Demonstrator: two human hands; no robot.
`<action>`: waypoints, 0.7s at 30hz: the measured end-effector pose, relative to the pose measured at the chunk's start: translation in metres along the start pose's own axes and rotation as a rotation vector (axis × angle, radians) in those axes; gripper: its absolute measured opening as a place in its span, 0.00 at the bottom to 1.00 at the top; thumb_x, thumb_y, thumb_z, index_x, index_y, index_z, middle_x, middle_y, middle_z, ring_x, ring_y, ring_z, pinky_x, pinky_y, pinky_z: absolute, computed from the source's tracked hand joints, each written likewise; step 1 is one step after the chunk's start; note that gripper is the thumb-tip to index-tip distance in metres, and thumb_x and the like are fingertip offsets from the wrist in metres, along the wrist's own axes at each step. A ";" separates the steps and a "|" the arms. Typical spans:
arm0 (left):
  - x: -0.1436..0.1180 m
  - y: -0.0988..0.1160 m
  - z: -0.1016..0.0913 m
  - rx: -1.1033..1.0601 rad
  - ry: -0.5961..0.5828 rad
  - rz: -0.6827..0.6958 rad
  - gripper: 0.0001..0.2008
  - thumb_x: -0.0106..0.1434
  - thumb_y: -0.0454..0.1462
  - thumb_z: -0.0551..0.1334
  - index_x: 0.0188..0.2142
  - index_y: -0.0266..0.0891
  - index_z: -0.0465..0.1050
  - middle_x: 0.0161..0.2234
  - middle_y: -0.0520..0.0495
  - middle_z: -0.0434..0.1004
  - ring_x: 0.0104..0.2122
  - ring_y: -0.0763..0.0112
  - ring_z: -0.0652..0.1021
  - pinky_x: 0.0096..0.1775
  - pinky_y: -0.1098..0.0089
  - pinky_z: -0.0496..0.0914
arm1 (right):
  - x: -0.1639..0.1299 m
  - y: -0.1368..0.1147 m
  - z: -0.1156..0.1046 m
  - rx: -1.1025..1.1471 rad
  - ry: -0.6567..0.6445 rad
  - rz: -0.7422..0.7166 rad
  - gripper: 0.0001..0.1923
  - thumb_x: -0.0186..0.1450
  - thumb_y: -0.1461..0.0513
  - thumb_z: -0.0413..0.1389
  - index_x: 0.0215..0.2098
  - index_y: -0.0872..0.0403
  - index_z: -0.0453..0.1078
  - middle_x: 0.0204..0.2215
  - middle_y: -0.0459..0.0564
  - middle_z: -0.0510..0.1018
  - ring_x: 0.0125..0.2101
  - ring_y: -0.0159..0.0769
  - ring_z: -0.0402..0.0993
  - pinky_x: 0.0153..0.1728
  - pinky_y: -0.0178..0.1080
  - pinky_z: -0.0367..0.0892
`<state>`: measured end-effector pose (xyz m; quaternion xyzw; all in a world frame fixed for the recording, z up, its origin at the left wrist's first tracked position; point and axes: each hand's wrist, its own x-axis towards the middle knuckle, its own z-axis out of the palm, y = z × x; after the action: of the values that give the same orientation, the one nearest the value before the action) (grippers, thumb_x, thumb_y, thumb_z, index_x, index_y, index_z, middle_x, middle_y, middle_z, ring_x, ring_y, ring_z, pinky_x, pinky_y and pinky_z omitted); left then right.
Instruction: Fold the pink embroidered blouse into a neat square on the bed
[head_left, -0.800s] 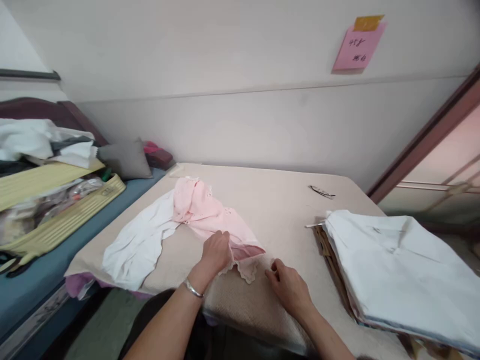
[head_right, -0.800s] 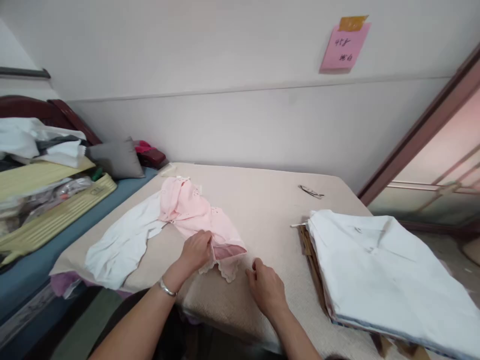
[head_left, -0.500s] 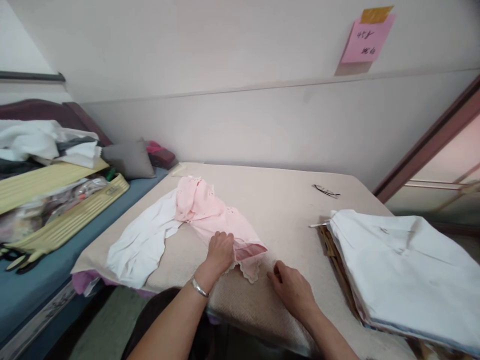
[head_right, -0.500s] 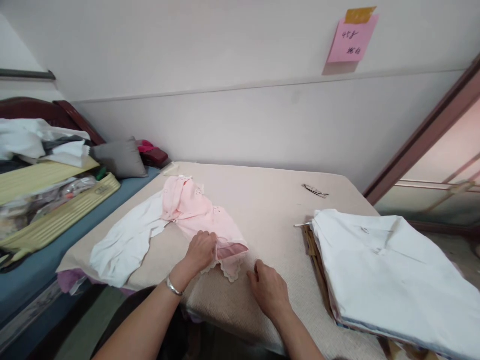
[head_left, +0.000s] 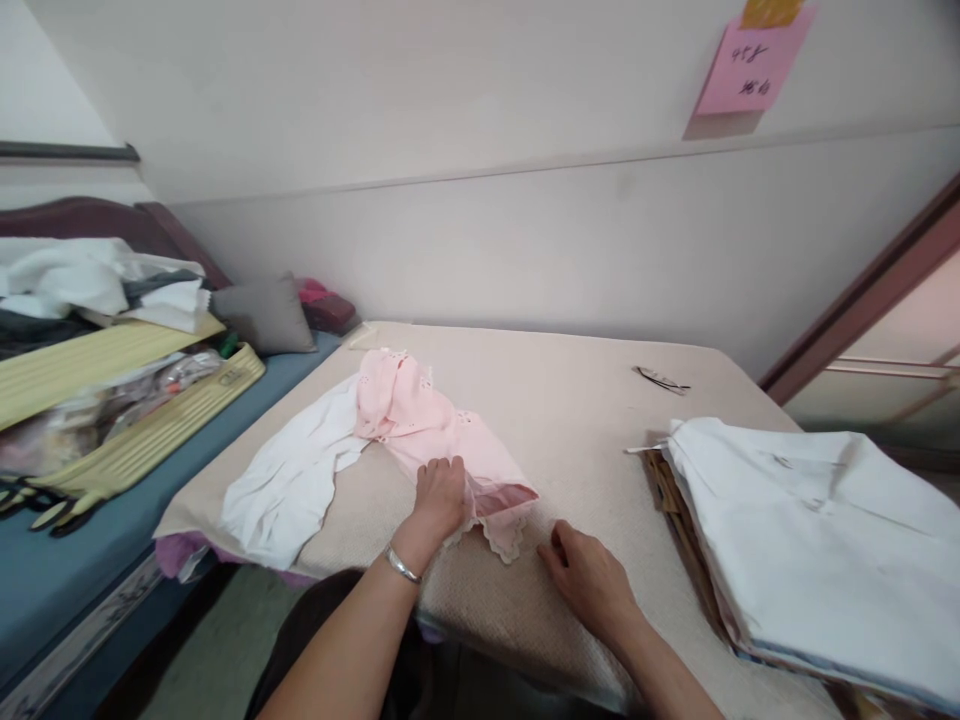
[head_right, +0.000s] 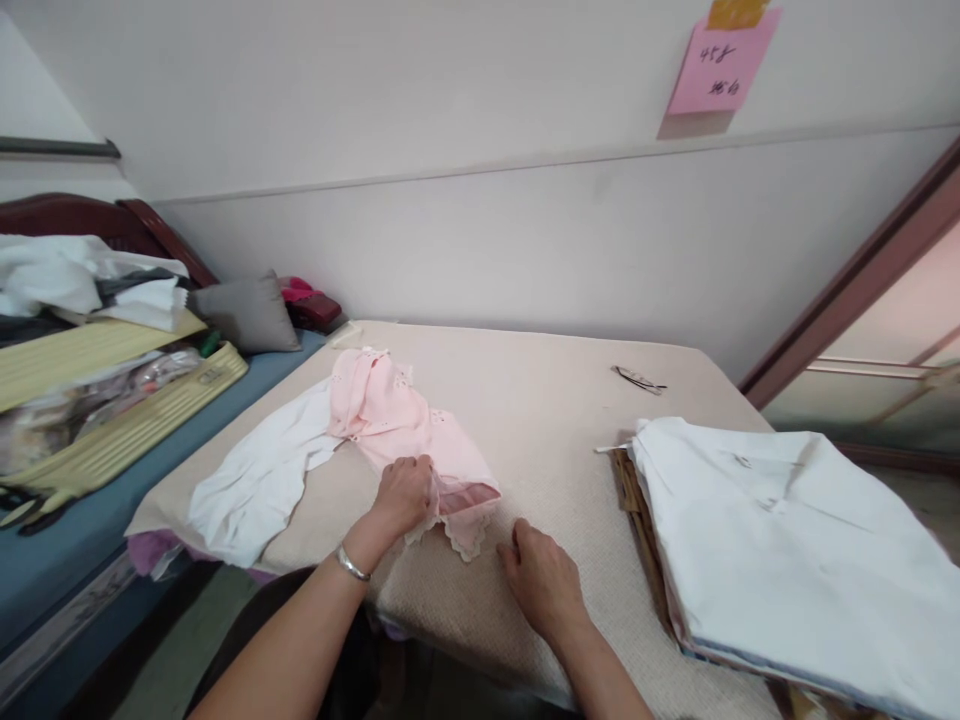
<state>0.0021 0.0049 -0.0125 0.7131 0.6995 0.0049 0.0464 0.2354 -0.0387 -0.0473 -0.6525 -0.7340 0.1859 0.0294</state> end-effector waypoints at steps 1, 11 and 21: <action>0.000 0.000 0.000 0.002 0.000 -0.013 0.16 0.60 0.33 0.61 0.49 0.35 0.68 0.46 0.34 0.75 0.50 0.51 0.73 0.50 0.57 0.65 | 0.000 0.000 0.000 0.001 -0.002 -0.003 0.08 0.71 0.58 0.52 0.37 0.52 0.67 0.36 0.52 0.80 0.37 0.40 0.77 0.30 0.38 0.53; 0.006 -0.016 -0.023 0.030 0.162 -0.250 0.09 0.65 0.32 0.57 0.44 0.33 0.70 0.43 0.33 0.78 0.48 0.51 0.77 0.47 0.59 0.66 | -0.003 -0.002 -0.001 -0.013 0.001 -0.012 0.08 0.72 0.58 0.51 0.37 0.52 0.67 0.37 0.52 0.80 0.37 0.40 0.77 0.30 0.38 0.52; 0.002 -0.001 -0.059 -0.372 0.659 -0.259 0.06 0.70 0.35 0.50 0.44 0.37 0.62 0.31 0.41 0.76 0.33 0.58 0.78 0.33 0.65 0.65 | -0.003 -0.006 0.001 -0.060 0.003 -0.022 0.06 0.72 0.58 0.51 0.39 0.52 0.66 0.38 0.53 0.80 0.37 0.42 0.77 0.31 0.38 0.54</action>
<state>-0.0026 0.0100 0.0459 0.5589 0.7480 0.3542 -0.0519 0.2301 -0.0422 -0.0464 -0.6453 -0.7463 0.1626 0.0129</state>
